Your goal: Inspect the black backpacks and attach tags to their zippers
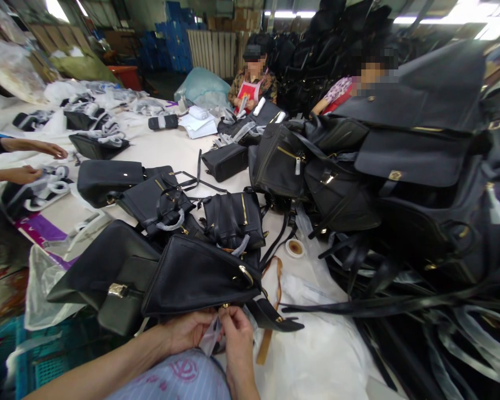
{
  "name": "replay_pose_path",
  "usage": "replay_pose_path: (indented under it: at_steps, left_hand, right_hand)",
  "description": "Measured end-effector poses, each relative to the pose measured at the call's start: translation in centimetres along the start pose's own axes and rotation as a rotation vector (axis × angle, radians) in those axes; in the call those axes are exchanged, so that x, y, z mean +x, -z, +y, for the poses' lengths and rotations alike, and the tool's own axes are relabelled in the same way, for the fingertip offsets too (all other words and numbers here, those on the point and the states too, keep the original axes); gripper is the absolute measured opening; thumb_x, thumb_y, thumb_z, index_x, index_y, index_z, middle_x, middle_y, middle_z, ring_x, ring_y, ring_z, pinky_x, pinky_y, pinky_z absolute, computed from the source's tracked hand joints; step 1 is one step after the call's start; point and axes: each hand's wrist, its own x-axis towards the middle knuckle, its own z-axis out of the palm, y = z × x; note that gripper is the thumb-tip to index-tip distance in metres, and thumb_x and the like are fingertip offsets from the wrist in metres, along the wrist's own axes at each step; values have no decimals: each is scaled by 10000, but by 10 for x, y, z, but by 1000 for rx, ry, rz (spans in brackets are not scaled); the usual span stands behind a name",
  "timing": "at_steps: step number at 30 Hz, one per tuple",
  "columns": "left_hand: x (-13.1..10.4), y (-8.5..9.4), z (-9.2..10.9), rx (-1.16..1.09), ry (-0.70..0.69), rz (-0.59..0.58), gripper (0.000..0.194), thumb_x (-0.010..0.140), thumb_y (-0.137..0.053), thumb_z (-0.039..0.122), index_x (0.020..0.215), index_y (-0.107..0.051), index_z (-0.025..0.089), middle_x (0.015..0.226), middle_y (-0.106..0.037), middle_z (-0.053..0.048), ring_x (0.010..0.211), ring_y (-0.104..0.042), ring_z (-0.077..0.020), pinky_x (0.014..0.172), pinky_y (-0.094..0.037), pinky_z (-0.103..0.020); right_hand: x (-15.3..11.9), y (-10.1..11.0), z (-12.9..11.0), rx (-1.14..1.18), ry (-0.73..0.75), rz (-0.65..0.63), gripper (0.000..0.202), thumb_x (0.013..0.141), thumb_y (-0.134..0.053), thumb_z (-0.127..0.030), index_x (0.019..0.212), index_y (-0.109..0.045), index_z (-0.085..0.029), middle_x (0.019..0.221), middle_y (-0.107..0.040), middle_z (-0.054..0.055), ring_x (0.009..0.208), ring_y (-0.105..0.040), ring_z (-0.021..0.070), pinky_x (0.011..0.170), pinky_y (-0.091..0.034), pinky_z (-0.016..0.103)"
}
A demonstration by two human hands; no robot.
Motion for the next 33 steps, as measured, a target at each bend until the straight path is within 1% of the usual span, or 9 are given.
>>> replay_pose_path:
  at_steps: [6,9,12,16,21,24,27,29,33]
  left_hand:
    - [-3,-7,5,11,3,-6,418,547,-882,275,894,-693,136,809,-708,-30,755,-657,-172,775,-467,-291]
    - [-5,-10,8,3,10,11,424,534,-891,280,886,-696,144,839,-708,-32,808,-656,-190,797,-464,-302]
    - [-5,-9,8,11,21,13,472,508,-900,295,904,-694,141,808,-697,-22,752,-639,-175,767,-466,-302]
    - [-1,-5,7,50,5,20,506,523,-886,352,928,-683,128,783,-678,-19,671,-609,-149,690,-453,-278]
    - [2,-3,6,131,-59,72,407,589,-840,365,855,-657,119,702,-638,-16,624,-591,-133,615,-427,-245]
    - [1,-3,5,163,-64,88,421,618,-816,385,888,-657,105,745,-659,-48,646,-599,-142,597,-430,-242]
    - [0,-5,4,169,-93,108,411,608,-819,379,875,-654,113,713,-658,-39,625,-602,-149,587,-434,-250]
    - [0,-8,3,150,-112,130,416,566,-841,354,850,-651,117,679,-653,-26,594,-603,-152,590,-444,-261]
    - [0,-13,4,124,-140,186,409,497,-862,309,791,-645,127,687,-678,-29,615,-630,-164,640,-478,-276]
  right_hand:
    - [1,1,0,-74,46,10,241,712,-665,-433,671,-615,-201,558,-540,-39,482,-458,137,458,-378,246]
    - [2,3,1,-138,95,5,215,723,-650,-415,695,-634,-202,625,-611,-11,570,-532,168,546,-436,267]
    - [1,1,0,-174,131,22,201,742,-626,-410,699,-633,-214,670,-627,-7,666,-560,189,645,-456,283]
    - [-1,-6,-3,-80,93,39,198,749,-620,-422,708,-618,-228,635,-557,-31,604,-494,165,555,-411,259]
    - [-3,-12,-6,120,-25,19,259,733,-660,-474,686,-576,-234,546,-437,-63,483,-392,132,460,-355,244]
    - [-8,-9,-6,189,-44,-41,282,796,-595,-501,733,-604,-226,562,-479,-41,522,-451,149,516,-405,263]
    - [-11,-5,-4,202,-52,-126,256,784,-625,-453,859,-671,-213,611,-549,-21,597,-517,169,581,-437,275]
    - [-11,-2,-1,168,-47,-119,246,756,-656,-412,893,-691,-211,625,-571,-22,584,-511,162,567,-428,266]
    - [-6,0,1,9,20,-41,217,736,-650,-387,841,-694,-203,665,-608,-18,589,-510,154,573,-430,257]
